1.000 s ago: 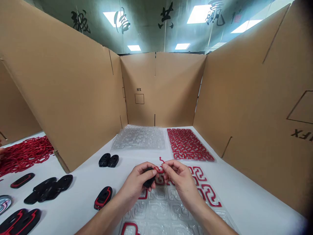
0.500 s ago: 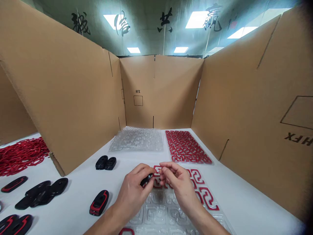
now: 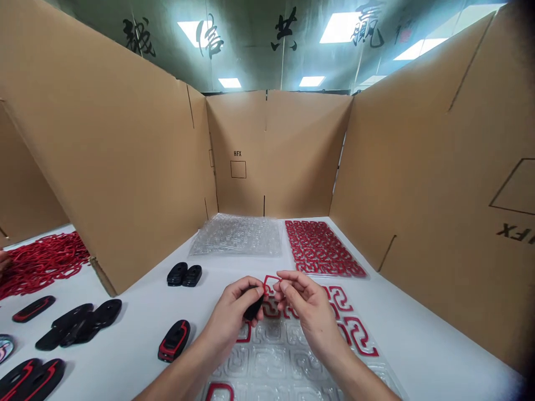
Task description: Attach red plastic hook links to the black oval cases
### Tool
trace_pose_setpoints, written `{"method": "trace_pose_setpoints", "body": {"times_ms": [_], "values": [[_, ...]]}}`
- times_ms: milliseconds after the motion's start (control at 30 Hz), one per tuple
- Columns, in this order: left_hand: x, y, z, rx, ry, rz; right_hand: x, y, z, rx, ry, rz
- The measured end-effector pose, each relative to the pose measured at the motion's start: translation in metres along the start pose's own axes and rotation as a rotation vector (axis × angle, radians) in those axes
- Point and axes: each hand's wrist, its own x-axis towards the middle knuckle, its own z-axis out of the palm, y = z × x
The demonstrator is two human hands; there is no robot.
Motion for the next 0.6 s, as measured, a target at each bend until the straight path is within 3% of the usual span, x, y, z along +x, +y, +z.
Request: {"method": "trace_pose_setpoints", "body": {"times_ms": [600], "values": [[0.0002,0.0019,0.0016,-0.137,0.023,-0.022,0.0006,0.0028,-0.0013,-0.018,0.001,-0.002]]}}
